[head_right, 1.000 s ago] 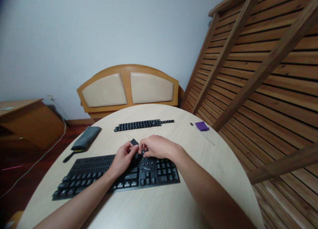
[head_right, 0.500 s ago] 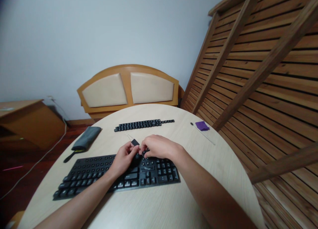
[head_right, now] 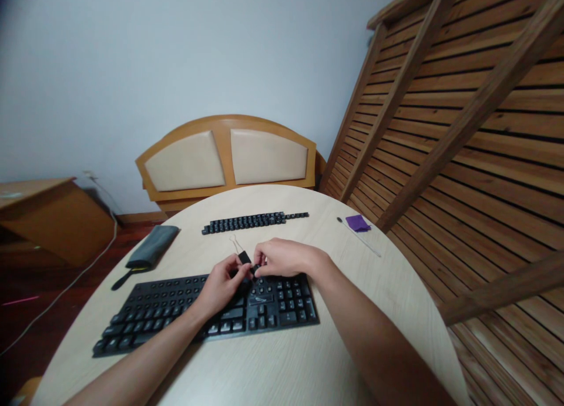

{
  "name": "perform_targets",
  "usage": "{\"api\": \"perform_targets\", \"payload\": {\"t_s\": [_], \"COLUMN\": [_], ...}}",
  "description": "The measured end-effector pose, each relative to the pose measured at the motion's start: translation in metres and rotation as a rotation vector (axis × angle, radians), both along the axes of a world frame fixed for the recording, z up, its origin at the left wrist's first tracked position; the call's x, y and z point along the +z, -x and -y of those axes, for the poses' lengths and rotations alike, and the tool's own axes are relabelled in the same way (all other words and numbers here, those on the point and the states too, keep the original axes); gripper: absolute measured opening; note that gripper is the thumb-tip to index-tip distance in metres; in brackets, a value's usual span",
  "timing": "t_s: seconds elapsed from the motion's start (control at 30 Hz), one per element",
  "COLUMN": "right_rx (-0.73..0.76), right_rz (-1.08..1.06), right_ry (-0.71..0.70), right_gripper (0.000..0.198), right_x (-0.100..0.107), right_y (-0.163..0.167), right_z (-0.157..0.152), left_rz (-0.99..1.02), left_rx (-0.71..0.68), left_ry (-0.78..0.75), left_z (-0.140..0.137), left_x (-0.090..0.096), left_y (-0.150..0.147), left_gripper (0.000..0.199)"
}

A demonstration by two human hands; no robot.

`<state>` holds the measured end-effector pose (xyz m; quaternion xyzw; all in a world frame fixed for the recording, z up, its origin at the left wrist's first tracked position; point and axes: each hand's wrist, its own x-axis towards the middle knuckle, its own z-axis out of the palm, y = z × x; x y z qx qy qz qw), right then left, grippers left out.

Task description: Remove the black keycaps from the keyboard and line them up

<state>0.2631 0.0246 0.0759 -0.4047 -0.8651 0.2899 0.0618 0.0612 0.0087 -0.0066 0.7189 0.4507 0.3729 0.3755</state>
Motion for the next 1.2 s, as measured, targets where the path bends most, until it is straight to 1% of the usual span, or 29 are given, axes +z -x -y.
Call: {"api": "perform_targets", "payload": {"t_s": [0.07, 0.13, 0.2, 0.3, 0.37, 0.5, 0.6, 0.73, 0.97, 1.2], "right_rx": [-0.074, -0.176, -0.299, -0.475, -0.572, -0.699, -0.75, -0.769, -0.766, -0.774], "right_rz": [-0.064, -0.11, -0.105, -0.065, -0.024, 0.041, 0.063, 0.074, 0.065, 0.06], "right_ry": [0.006, -0.059, -0.15, -0.313, -0.39, -0.445, -0.46, -0.488, -0.529, -0.531], "right_gripper": [0.022, 0.02, 0.017, 0.017, 0.018, 0.02, 0.022, 0.024, 0.023, 0.024], "right_x": [-0.001, -0.004, -0.01, -0.027, -0.041, -0.068, -0.082, -0.093, -0.101, -0.107], "right_y": [-0.012, -0.025, -0.037, -0.05, -0.055, -0.061, -0.064, -0.066, -0.062, -0.061], "right_z": [-0.009, -0.02, -0.032, -0.049, -0.059, -0.074, -0.08, -0.086, -0.093, -0.098], "left_rz": [0.007, 0.007, 0.007, -0.001, -0.009, -0.014, -0.013, -0.013, -0.026, -0.012], "left_rx": [-0.011, -0.022, -0.027, -0.024, -0.023, -0.025, -0.026, -0.03, -0.022, -0.029], "left_ry": [0.02, 0.032, 0.034, 0.031, 0.03, 0.04, 0.046, 0.049, 0.052, 0.06], "left_z": [0.0, 0.0, 0.0, 0.0, 0.0, 0.0, 0.0, 0.0, 0.001, 0.001], "left_x": [0.0, -0.001, -0.001, -0.003, -0.003, -0.002, -0.001, -0.002, 0.0, 0.0], "left_y": [-0.001, -0.001, -0.001, 0.0, 0.0, 0.0, 0.0, 0.0, -0.001, -0.001], "left_gripper": [0.026, 0.026, 0.026, 0.025, 0.026, 0.026, 0.026, 0.025, 0.026, 0.025]}}
